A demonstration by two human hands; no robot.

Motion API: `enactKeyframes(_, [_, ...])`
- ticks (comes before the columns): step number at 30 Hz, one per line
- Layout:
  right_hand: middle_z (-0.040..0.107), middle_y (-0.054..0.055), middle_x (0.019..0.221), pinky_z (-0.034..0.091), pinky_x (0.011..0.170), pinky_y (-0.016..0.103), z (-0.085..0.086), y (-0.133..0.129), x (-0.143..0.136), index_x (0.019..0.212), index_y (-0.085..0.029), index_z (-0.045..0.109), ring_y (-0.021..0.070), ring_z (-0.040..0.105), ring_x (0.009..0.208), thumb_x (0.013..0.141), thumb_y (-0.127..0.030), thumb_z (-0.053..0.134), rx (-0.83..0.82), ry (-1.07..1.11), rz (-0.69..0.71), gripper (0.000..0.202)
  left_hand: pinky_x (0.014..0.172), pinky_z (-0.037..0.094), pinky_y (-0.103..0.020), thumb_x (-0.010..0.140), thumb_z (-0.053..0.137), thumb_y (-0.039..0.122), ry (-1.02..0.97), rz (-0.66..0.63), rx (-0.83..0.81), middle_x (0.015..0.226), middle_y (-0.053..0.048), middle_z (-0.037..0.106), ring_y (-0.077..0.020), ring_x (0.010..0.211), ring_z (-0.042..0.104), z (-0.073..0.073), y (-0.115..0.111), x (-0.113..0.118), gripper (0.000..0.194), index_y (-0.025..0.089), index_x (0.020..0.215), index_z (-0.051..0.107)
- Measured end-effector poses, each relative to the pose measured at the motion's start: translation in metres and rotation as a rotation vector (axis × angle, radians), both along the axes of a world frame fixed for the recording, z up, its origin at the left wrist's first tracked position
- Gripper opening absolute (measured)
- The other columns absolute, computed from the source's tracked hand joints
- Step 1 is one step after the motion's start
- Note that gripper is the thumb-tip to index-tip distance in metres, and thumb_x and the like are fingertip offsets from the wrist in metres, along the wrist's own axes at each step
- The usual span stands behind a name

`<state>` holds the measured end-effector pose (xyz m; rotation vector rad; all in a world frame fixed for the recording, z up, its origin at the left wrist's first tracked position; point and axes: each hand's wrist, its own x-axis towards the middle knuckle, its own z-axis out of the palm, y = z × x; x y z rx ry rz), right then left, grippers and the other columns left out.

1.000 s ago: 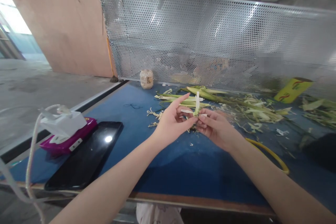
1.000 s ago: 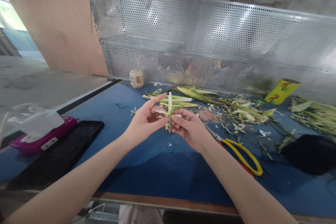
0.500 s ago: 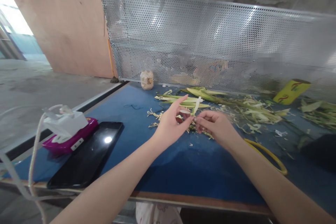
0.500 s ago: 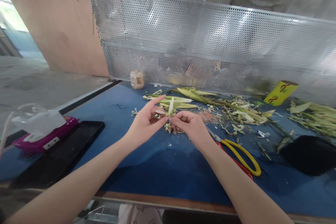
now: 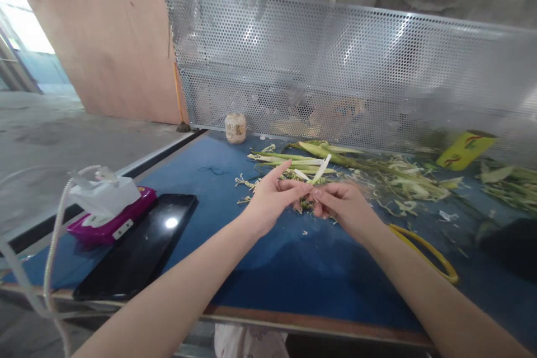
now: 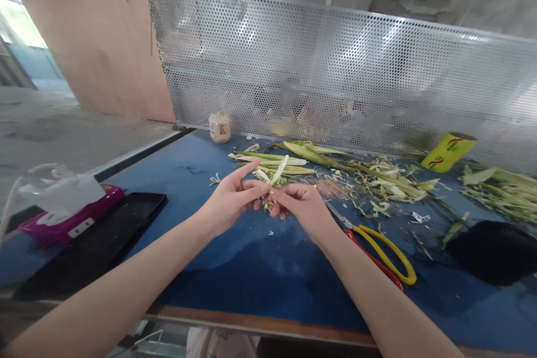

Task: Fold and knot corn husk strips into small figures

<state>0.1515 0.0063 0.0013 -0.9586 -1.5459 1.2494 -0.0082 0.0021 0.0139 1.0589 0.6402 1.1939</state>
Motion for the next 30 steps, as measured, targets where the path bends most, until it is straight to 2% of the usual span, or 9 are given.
enactKeyframes(4, [0.065,0.003,0.060,0.041,0.046,0.022,0.010,-0.003,0.005,0.071,-0.016,0.066,0.0087,0.051,0.046,0.078,-0.038,0.055,0.066,-0.185,0.136,0.026,0.047,0.034,-0.021,0.063,0.071,0.016,0.055,-0.030,-0.030,0.057,0.001,0.062,-0.0045,0.043,0.045,0.001,0.001,-0.004,0.076,0.006,0.128,0.034])
enactKeyframes(6, [0.066,0.002,0.061,0.041,0.046,0.022,0.016,-0.006,0.008,0.068,-0.017,0.065,0.0080,0.051,0.043,0.082,-0.034,0.050,0.212,-0.403,0.095,0.027,0.045,0.034,-0.021,0.061,0.072,0.016,0.092,-0.015,-0.046,0.059,0.000,0.062,-0.0041,0.041,0.044,0.002,0.002,-0.005,0.075,0.005,0.126,0.036])
enactKeyframes(9, [0.066,0.000,0.062,0.041,0.047,0.023,0.018,-0.008,0.009,0.074,-0.020,0.062,0.0103,0.054,0.046,0.081,-0.029,0.052,0.569,-0.723,-0.174,0.016,0.044,0.035,-0.022,0.059,0.074,0.015,0.104,0.039,-0.116,0.058,0.001,0.061,-0.0037,0.038,0.043,0.004,0.003,-0.005,0.076,0.004,0.124,0.037])
enactKeyframes(12, [0.065,0.004,0.074,0.042,0.049,0.025,0.012,-0.006,0.009,0.085,-0.019,0.059,0.0149,0.059,0.060,0.078,-0.026,0.056,0.969,-0.898,-0.381,0.009,0.044,0.037,-0.020,0.058,0.074,0.013,0.069,0.064,-0.206,0.052,0.002,0.057,-0.0043,0.040,0.044,0.003,0.004,-0.004,0.076,0.001,0.123,0.037])
enactKeyframes(15, [0.064,0.007,0.083,0.045,0.059,0.026,0.008,-0.005,0.008,0.086,-0.019,0.058,0.0166,0.059,0.072,0.080,-0.019,0.053,1.340,-0.979,-0.386,0.007,0.044,0.037,-0.018,0.061,0.071,0.008,0.015,0.050,-0.267,0.051,0.002,0.055,-0.0055,0.045,0.048,0.002,0.004,-0.002,0.069,0.000,0.121,0.037])
enactKeyframes(17, [0.063,0.006,0.080,0.045,0.062,0.027,0.007,-0.005,0.008,0.084,-0.019,0.058,0.0160,0.058,0.071,0.081,-0.017,0.052,1.478,-1.003,-0.354,0.008,0.044,0.038,-0.018,0.063,0.069,0.006,0.013,0.039,-0.279,0.051,0.002,0.056,-0.0057,0.045,0.049,0.001,0.004,-0.001,0.064,0.001,0.119,0.038])
enactKeyframes(20, [0.063,0.004,0.078,0.045,0.062,0.026,0.007,-0.005,0.008,0.081,-0.018,0.059,0.0144,0.058,0.069,0.081,-0.017,0.053,1.435,-0.935,-0.322,0.006,0.045,0.040,-0.019,0.065,0.066,0.006,0.062,0.048,-0.255,0.057,-0.001,0.060,-0.0049,0.042,0.048,0.001,0.003,0.000,0.059,0.003,0.118,0.038])
enactKeyframes(24, [0.061,0.003,0.079,0.046,0.063,0.025,0.006,-0.005,0.007,0.075,-0.019,0.058,0.0135,0.057,0.072,0.081,-0.019,0.054,1.208,-0.761,-0.301,0.007,0.048,0.041,-0.021,0.065,0.066,0.007,0.179,0.127,-0.082,0.061,0.001,0.062,-0.0052,0.042,0.048,0.000,0.001,0.001,0.057,0.006,0.116,0.040])
enactKeyframes(30, [0.058,0.000,0.068,0.041,0.050,0.021,0.007,-0.005,0.004,0.070,-0.020,0.055,0.0101,0.050,0.054,0.079,-0.024,0.056,0.920,-0.672,-0.326,0.010,0.050,0.042,-0.021,0.067,0.064,0.011,0.301,0.152,0.111,0.061,0.003,0.059,-0.0056,0.046,0.049,-0.002,0.000,0.002,0.052,0.009,0.114,0.041])
